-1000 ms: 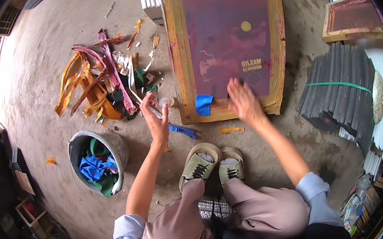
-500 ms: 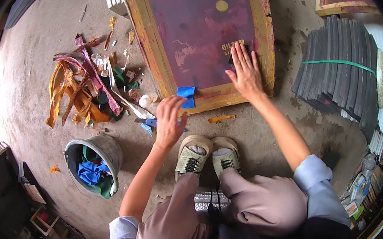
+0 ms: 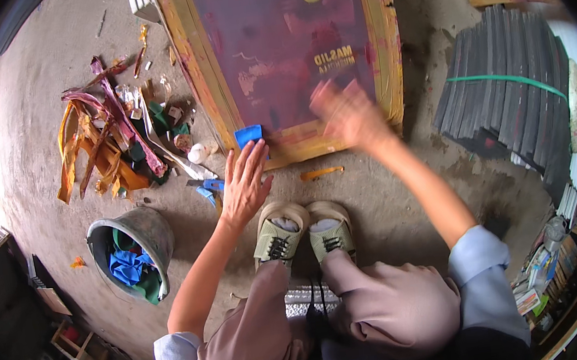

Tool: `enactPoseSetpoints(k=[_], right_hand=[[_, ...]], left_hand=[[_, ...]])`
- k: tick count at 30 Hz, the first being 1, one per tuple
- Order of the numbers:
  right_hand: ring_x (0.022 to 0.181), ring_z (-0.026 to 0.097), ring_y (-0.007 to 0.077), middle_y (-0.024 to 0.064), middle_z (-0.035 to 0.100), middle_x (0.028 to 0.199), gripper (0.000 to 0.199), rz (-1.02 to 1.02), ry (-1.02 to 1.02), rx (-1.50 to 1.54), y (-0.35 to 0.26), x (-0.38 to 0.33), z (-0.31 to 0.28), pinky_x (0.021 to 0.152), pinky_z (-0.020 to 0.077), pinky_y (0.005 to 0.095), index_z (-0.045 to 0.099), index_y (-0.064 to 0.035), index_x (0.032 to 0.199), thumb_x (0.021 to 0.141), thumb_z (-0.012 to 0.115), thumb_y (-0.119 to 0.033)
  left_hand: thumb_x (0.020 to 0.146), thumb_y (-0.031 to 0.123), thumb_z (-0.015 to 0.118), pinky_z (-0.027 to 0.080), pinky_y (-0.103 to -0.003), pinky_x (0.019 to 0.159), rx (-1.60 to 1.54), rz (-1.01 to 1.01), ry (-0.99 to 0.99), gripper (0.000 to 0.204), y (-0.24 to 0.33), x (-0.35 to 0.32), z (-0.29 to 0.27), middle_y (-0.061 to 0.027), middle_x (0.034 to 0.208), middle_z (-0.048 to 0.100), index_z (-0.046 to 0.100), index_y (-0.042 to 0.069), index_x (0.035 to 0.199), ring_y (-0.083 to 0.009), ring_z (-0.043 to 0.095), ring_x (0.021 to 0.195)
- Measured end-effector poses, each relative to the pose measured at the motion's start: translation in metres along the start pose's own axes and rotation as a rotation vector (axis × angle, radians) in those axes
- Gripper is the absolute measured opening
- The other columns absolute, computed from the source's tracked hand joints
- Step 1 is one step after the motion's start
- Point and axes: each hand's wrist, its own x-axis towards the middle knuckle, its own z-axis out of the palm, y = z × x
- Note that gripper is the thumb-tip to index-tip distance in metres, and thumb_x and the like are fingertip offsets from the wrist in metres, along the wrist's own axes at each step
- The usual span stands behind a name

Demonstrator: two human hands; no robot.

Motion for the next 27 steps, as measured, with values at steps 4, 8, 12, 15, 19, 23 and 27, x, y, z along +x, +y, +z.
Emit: enactPoseSetpoints(k=[4, 8, 12, 15, 19, 23, 27], right_hand=[[0.148, 0.005, 0.0229, 0.0062, 0.007, 0.161, 0.071, 0.617, 0.262, 0.138, 0.002, 0.022, 0.002, 0.12, 0.01, 0.0467, 0.012, -0.0103, 0.154, 0.099, 0.037, -0.048], [0.149, 0.007, 0.0207, 0.007, 0.008, 0.161, 0.068, 0.055, -0.257, 0.071, -0.034, -0.023, -0.002, 0.121, 0.0123, 0.0414, 0.014, -0.0089, 0.153, 0.1, 0.038, -0.044], [0.148, 0.011, 0.0209, 0.01, 0.016, 0.16, 0.066, 0.441, 0.106, 0.039, 0.025, 0.001, -0.011, 0.12, 0.0144, 0.0439, 0.02, -0.0059, 0.152, 0.099, 0.044, -0.037], [0.148, 0.009, 0.0214, 0.011, 0.014, 0.16, 0.068, 0.351, 0.094, 0.136, -0.036, 0.036, -0.002, 0.12, 0.0123, 0.0409, 0.018, -0.0072, 0.153, 0.098, 0.048, -0.033], [0.148, 0.011, 0.0175, 0.0025, 0.012, 0.161, 0.066, 0.12, -0.101, -0.073, 0.005, -0.023, -0.003, 0.121, 0.0116, 0.0398, 0.019, -0.0126, 0.153, 0.098, 0.044, -0.04], [0.148, 0.011, 0.0249, 0.0108, 0.012, 0.16, 0.071, 0.517, 0.138, 0.084, 0.014, 0.048, -0.006, 0.121, 0.0096, 0.0426, 0.016, -0.0041, 0.152, 0.098, 0.045, -0.04], [0.148, 0.009, 0.022, 0.0082, 0.012, 0.161, 0.073, 0.129, -0.142, 0.182, -0.023, 0.01, -0.002, 0.121, 0.009, 0.0405, 0.014, -0.007, 0.153, 0.097, 0.045, -0.041]], left_hand=[[0.081, 0.019, 0.068, 0.023, -0.048, 0.116, -0.05, -0.037, 0.083, 0.069, 0.003, 0.021, -0.017, -0.0111, 0.148, 0.038, 0.039, 0.007, 0.143, -0.0289, 0.033, 0.139], [0.08, 0.006, 0.068, 0.023, -0.049, 0.115, -0.163, -0.069, 0.217, 0.071, 0.005, 0.063, -0.058, -0.0167, 0.149, 0.032, 0.034, 0.003, 0.143, -0.0369, 0.025, 0.141], [0.084, 0.013, 0.065, 0.016, -0.054, 0.116, -0.159, -0.134, 0.25, 0.077, 0.017, 0.087, -0.049, -0.0226, 0.153, 0.02, 0.023, 0.001, 0.148, -0.0422, 0.017, 0.143], [0.089, 0.016, 0.06, 0.011, -0.057, 0.116, -0.038, -0.245, 0.405, 0.079, 0.012, 0.095, -0.026, -0.025, 0.156, 0.01, 0.013, 0.0, 0.151, -0.0427, 0.009, 0.145], [0.091, 0.019, 0.058, 0.01, -0.056, 0.116, 0.048, -0.523, 0.605, 0.077, 0.008, 0.106, 0.006, -0.0249, 0.156, 0.011, 0.014, -0.003, 0.149, -0.0419, 0.009, 0.146], [0.092, 0.019, 0.056, 0.012, -0.054, 0.117, 0.099, -0.528, 0.626, 0.074, 0.012, 0.111, 0.02, -0.024, 0.157, 0.012, 0.015, -0.004, 0.149, -0.0402, 0.012, 0.146], [0.095, 0.021, 0.049, 0.013, -0.051, 0.117, 0.13, -0.576, 0.619, 0.065, 0.005, 0.105, 0.025, -0.0226, 0.157, 0.017, 0.021, -0.004, 0.148, -0.0389, 0.014, 0.146]])
